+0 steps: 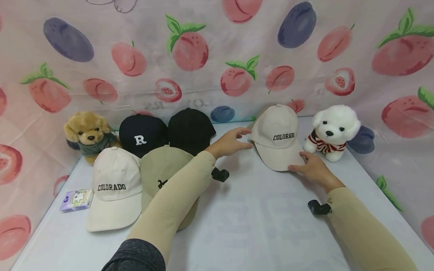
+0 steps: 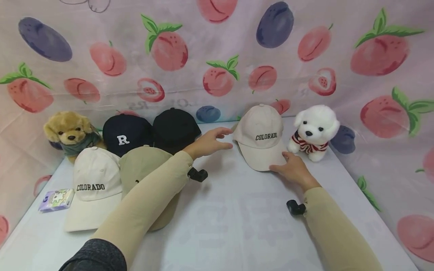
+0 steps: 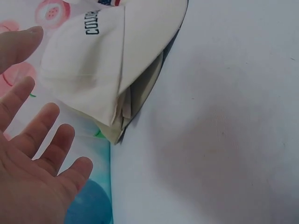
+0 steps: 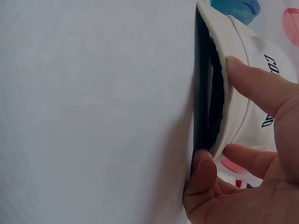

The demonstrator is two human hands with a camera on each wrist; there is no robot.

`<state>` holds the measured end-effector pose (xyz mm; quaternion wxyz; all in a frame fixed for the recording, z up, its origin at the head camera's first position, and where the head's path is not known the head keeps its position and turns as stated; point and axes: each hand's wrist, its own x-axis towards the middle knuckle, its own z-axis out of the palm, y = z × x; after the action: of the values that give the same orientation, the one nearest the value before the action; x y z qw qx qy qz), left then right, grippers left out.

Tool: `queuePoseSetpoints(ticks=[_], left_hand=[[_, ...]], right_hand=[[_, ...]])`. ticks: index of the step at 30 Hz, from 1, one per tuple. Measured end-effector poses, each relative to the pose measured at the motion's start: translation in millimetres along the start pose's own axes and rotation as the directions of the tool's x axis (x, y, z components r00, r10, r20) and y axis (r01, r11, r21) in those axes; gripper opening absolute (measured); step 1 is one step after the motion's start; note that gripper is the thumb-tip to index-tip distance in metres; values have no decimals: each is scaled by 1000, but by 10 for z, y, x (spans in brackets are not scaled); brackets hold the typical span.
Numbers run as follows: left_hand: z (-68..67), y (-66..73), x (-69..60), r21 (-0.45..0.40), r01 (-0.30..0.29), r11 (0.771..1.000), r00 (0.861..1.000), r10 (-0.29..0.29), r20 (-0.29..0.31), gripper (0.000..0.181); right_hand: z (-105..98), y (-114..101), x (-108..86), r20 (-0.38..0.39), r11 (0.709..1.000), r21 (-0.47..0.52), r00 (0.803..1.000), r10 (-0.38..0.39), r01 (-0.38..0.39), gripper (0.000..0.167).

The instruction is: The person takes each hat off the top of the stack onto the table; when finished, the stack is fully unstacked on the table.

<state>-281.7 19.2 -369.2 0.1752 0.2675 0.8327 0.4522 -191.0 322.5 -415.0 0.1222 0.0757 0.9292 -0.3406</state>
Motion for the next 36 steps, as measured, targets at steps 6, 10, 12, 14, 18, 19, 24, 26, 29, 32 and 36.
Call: queuePoseSetpoints(ticks=[6, 10, 12, 14, 18, 19, 24, 26, 29, 32, 36], left_hand=[[18, 10, 87, -16, 24, 1000, 1000, -24, -10, 61], [37, 46, 153, -16, 27, 999, 999, -28, -31, 61], [46, 58, 194, -23, 36, 999, 998, -37, -43, 61], [59, 62, 236, -36, 49, 998, 997, -51, -56, 60], [99, 62, 324, -69, 67, 995, 995, -72, -76, 62], [110, 64, 342, -74, 69, 995, 994, -74, -78, 62], [159, 100, 407, -95, 70, 993, 993, -78, -86, 67], [169, 119, 431, -109, 72, 991, 993, -82, -89, 69], [168, 123, 488, -119, 83, 989, 992, -94, -87, 73], [171, 117, 534, -126, 90, 988, 991, -101, -85, 74], [212, 134, 563, -163, 82, 983, 992, -97, -82, 77]], right_hand=[[-19, -6, 19, -2, 1000, 3, 1000, 9, -9, 96], [-39, 12, 26, -6, 1000, 2, 1000, 6, -6, 95], [-46, 10, 26, -3, 1000, 9, 1000, 5, -5, 96], [-46, 11, 33, 2, 1000, 21, 1000, 4, -4, 97], [-39, 8, 36, 7, 999, 35, 1000, 4, -4, 98], [-36, 12, 38, 7, 999, 33, 1000, 2, -2, 98], [-39, 20, 22, 6, 999, 34, 1000, -7, 7, 98], [-42, 19, 19, 2, 999, 33, 1000, -12, 12, 98], [-39, 20, 25, -1, 999, 30, 1000, -14, 14, 98], [-34, 15, 33, -3, 999, 31, 1000, -9, 9, 96], [-28, 11, 33, -9, 999, 35, 1000, -6, 6, 97]])
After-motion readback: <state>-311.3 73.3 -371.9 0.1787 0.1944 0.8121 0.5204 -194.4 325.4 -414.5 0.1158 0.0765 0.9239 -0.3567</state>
